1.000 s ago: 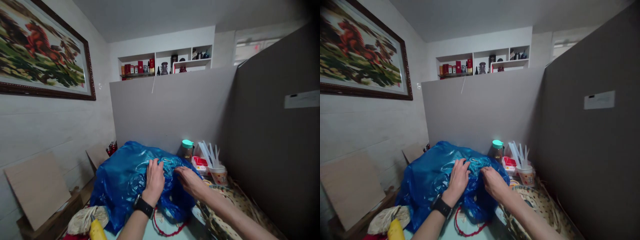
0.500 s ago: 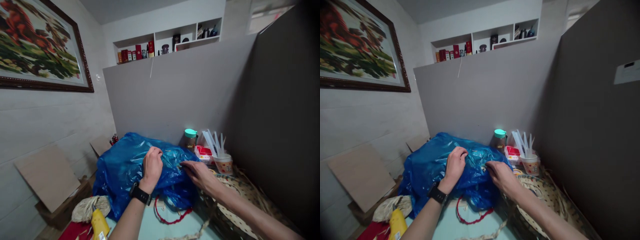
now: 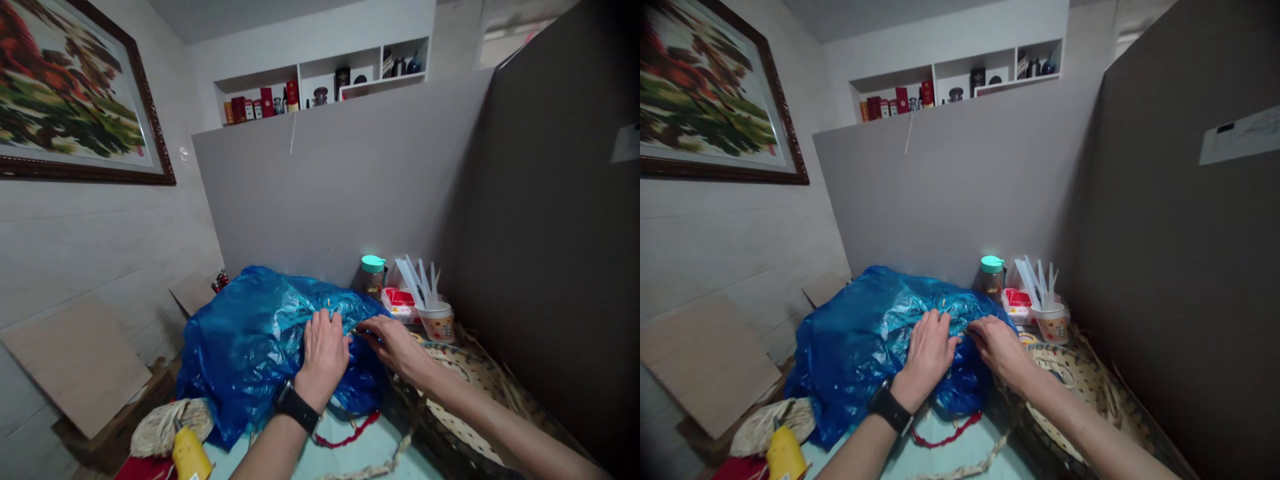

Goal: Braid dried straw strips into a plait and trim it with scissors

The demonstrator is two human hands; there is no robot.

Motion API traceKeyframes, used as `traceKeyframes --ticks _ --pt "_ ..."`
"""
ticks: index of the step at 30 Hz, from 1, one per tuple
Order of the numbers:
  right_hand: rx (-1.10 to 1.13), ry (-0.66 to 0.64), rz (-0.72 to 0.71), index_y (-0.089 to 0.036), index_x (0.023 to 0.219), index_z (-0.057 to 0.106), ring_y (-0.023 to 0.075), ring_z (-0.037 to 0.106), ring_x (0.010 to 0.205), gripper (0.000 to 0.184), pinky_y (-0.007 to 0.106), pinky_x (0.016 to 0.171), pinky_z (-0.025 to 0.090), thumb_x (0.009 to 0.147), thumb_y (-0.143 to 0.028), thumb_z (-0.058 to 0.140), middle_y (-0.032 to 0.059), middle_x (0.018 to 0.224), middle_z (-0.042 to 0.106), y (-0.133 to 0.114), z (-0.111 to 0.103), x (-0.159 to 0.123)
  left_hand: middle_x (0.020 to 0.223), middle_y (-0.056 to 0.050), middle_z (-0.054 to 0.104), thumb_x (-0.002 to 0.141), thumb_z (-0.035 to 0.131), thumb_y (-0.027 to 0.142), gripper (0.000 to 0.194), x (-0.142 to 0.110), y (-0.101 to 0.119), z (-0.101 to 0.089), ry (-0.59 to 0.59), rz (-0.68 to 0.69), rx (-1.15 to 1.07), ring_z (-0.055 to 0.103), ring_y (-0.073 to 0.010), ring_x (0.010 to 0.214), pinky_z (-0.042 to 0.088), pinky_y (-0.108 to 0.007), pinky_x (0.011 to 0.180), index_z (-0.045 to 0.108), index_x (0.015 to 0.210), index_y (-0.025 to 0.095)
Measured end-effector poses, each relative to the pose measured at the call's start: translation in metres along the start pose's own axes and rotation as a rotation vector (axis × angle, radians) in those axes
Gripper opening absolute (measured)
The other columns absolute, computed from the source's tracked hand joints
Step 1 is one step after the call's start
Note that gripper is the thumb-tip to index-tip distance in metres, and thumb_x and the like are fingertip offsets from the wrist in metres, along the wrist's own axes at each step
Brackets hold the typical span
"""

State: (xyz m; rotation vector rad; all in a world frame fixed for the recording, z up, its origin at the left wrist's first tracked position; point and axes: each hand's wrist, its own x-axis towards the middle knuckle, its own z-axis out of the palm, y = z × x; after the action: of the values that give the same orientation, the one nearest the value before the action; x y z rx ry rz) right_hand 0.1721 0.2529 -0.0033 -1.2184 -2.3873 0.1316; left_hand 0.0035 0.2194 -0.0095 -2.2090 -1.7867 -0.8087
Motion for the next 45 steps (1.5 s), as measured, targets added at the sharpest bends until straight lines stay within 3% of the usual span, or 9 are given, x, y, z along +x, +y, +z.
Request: traceKeyframes --ticks 6,9,13,18,22,33,38,42,45 --pt "-0.129 -0.074 0.018 -0.016 0.099 0.067 0.0184 0.063 0.093 0.016 0.038 0.086 0.050 0.095 -0.022 0.053 0.0048 0.097 0.068 0.003 0.003 0.007 0.117 -0.013 0.055 0.091 0.042 0.009 0.031 -0.003 -0.011 0.007 -0.042 0.026 0.042 0.049 -0.0276 0.117 0.040 -0.043 0.102 0.058 0.117 0.016" --pt "-0.195 -0.111 0.051 -0.015 0.106 0.064 0.0184 0.064 0.095 0.022 0.040 0.085 0.052 0.094 -0.033 0.057 0.0061 0.107 0.066 0.002 0.007 0.013 0.115 -0.012 0.054 0.092 0.041 0.010 0.033 -0.001 -0.011 0.004 -0.047 0.029 0.046 0.050 -0.0259 0.115 0.040 -0.042 0.101 0.054 0.122 0.017" --pt "-0.246 -0.149 0.074 -0.016 0.114 0.061 0.0198 0.063 0.098 0.027 0.041 0.085 0.053 0.094 -0.033 0.057 0.0084 0.115 0.063 0.001 0.010 0.021 0.112 -0.011 0.055 0.092 0.045 0.016 0.031 -0.002 -0.008 0.001 -0.051 0.015 0.047 0.052 -0.0261 0.111 0.042 -0.041 0.099 0.053 0.122 0.018" --pt "-0.232 -0.216 0.050 -0.017 0.115 0.061 0.0198 0.063 0.099 0.027 0.041 0.085 0.053 0.094 -0.033 0.057 0.0081 0.117 0.062 -0.002 0.012 0.025 0.128 -0.016 0.050 0.087 0.041 0.001 0.047 -0.006 -0.009 0.006 -0.058 0.012 0.043 0.044 -0.0287 0.127 0.035 -0.043 0.107 0.048 0.132 0.015" --pt "-0.221 -0.240 0.051 -0.017 0.115 0.061 0.0193 0.063 0.097 0.027 0.040 0.083 0.054 0.094 -0.033 0.058 0.0074 0.115 0.063 -0.004 0.012 0.024 0.126 -0.016 0.051 0.084 0.040 -0.003 0.048 -0.008 -0.009 0.010 -0.064 -0.001 0.021 0.047 -0.0292 0.123 0.039 -0.042 0.103 0.052 0.127 0.015" --pt "-0.164 -0.056 0.028 -0.015 0.106 0.063 0.0177 0.064 0.091 0.022 0.038 0.082 0.053 0.095 -0.032 0.055 0.0050 0.102 0.066 -0.014 0.014 0.021 0.109 -0.009 0.051 0.080 0.038 -0.004 0.049 0.009 -0.005 0.002 0.033 0.005 -0.121 0.059 -0.0201 0.097 0.047 -0.031 0.086 0.052 0.118 0.022" --pt "-0.127 0.071 0.013 -0.017 0.123 0.059 0.0203 0.058 0.100 0.030 0.033 0.087 0.047 0.098 -0.018 0.043 0.0093 0.106 0.066 -0.022 0.013 0.022 0.110 -0.009 0.050 0.080 0.039 -0.004 0.047 0.010 -0.002 0.000 0.051 -0.003 -0.178 0.059 -0.0196 0.098 0.048 -0.030 0.086 0.051 0.118 0.021" --pt "-0.139 0.083 0.008 -0.017 0.123 0.059 0.0211 0.056 0.101 0.038 0.032 0.084 0.047 0.092 -0.004 0.042 0.0089 0.107 0.066 -0.022 0.017 0.026 0.107 -0.009 0.050 0.083 0.036 -0.005 0.045 0.011 -0.001 -0.004 0.052 -0.014 -0.210 0.059 -0.0187 0.094 0.048 -0.031 0.087 0.053 0.116 0.021" --pt "-0.173 0.069 0.018 -0.017 0.118 0.060 0.0194 0.060 0.098 0.026 0.036 0.083 0.051 0.094 -0.015 0.051 0.0061 0.107 0.065 -0.021 0.018 0.031 0.101 -0.008 0.050 0.083 0.032 -0.006 0.045 0.012 0.001 -0.007 0.047 -0.012 -0.234 0.060 -0.0179 0.090 0.048 -0.030 0.085 0.055 0.112 0.019"
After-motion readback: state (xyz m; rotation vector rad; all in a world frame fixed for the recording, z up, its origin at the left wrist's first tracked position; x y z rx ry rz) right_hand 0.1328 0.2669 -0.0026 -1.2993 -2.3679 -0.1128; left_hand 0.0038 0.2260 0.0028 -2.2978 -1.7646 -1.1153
